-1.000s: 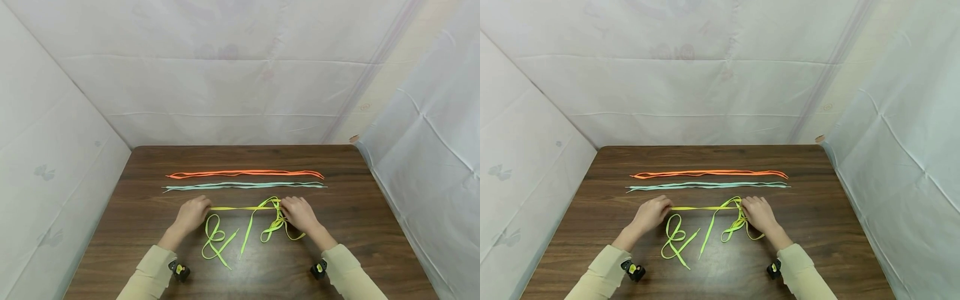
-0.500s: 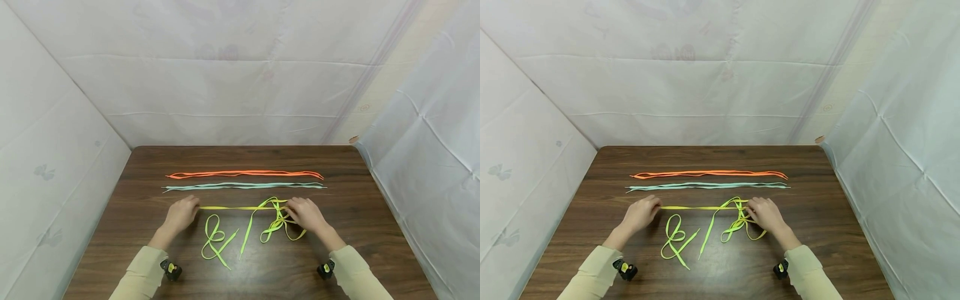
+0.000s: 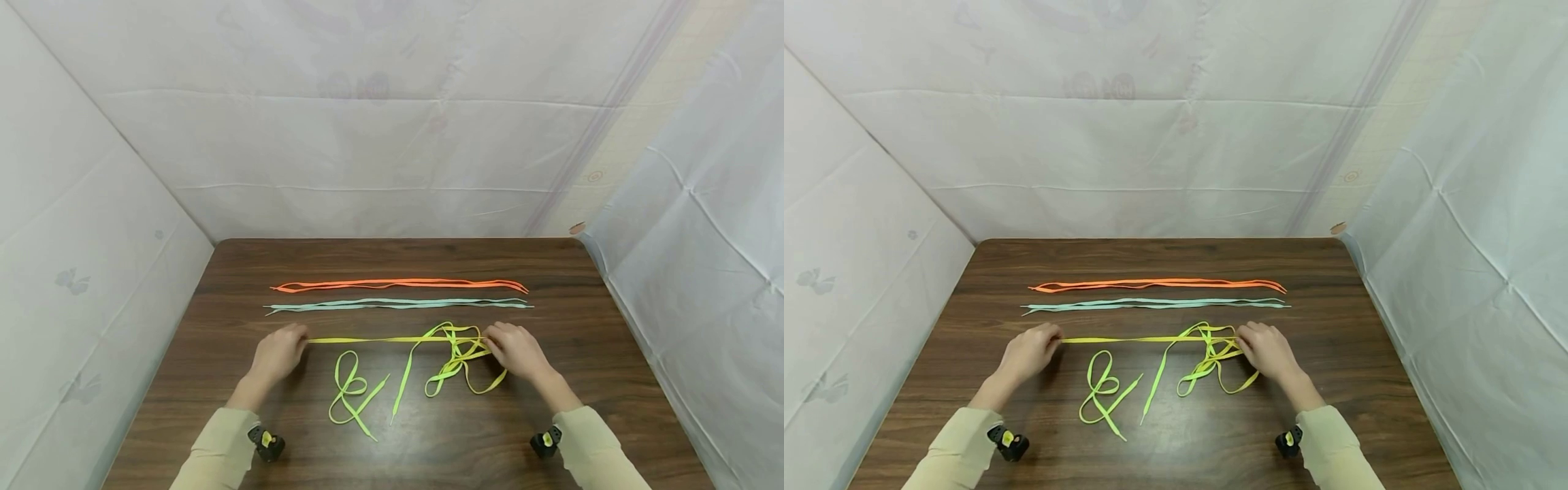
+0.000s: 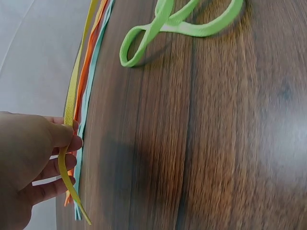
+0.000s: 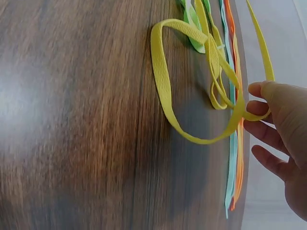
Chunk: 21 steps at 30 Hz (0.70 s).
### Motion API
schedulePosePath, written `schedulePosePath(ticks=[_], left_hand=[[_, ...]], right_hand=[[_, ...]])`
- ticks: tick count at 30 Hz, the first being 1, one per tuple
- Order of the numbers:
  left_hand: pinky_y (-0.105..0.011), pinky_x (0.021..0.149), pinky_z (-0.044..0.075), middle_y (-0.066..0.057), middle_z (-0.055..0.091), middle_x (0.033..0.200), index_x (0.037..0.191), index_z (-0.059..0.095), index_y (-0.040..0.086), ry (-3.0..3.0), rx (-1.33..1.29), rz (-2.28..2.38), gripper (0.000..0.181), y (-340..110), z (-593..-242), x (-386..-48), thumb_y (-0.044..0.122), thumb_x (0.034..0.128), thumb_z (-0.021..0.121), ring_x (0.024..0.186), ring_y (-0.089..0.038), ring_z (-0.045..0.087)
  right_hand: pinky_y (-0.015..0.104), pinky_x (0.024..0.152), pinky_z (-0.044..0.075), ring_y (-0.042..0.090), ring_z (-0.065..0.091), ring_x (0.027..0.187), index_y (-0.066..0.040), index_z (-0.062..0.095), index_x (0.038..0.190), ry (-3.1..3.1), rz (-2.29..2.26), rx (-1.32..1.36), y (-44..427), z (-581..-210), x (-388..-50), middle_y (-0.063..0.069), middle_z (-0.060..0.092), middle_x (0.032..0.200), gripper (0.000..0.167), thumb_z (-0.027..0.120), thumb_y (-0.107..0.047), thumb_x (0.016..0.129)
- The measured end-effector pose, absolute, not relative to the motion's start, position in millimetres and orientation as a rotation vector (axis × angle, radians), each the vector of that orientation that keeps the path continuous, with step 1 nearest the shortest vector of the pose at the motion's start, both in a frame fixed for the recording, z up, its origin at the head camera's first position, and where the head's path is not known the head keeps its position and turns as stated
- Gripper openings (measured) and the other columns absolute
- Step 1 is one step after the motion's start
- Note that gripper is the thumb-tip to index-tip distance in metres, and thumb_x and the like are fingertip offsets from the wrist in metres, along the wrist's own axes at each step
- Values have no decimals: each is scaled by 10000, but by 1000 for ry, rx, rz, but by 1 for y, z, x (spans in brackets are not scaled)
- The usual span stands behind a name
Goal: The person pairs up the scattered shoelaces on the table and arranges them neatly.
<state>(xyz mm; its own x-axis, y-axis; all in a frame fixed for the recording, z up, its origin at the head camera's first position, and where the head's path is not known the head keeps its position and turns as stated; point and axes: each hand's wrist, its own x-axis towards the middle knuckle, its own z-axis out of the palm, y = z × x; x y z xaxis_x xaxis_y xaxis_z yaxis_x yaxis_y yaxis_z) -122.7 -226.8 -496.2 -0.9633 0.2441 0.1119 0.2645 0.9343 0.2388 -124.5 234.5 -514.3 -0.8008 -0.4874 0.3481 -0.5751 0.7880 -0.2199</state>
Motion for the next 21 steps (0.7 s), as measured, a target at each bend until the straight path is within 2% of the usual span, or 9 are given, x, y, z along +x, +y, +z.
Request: schedulePosePath(ticks=[5, 21], left_hand=[[-363, 532, 475, -39, 640, 805, 833, 640, 90, -2984, -395, -378, 58, -237, -494, -121, 68, 801, 683, 646, -191, 603], [-383, 534, 473, -67, 653, 837, 841, 636, 82, -2997, -317, -378, 51, -258, -490, -120, 61, 808, 669, 671, -211, 612]], right_hand=[[292, 559, 445, 118, 563, 655, -124, 679, 836, -2733, 425, 772, 244, -514, -124, -41, 607, 769, 78, 728, -144, 779], [343, 580, 448, 176, 575, 708, -118, 661, 820, -2699, 407, 705, 266, -508, -121, -16, 610, 796, 106, 740, -102, 751]])
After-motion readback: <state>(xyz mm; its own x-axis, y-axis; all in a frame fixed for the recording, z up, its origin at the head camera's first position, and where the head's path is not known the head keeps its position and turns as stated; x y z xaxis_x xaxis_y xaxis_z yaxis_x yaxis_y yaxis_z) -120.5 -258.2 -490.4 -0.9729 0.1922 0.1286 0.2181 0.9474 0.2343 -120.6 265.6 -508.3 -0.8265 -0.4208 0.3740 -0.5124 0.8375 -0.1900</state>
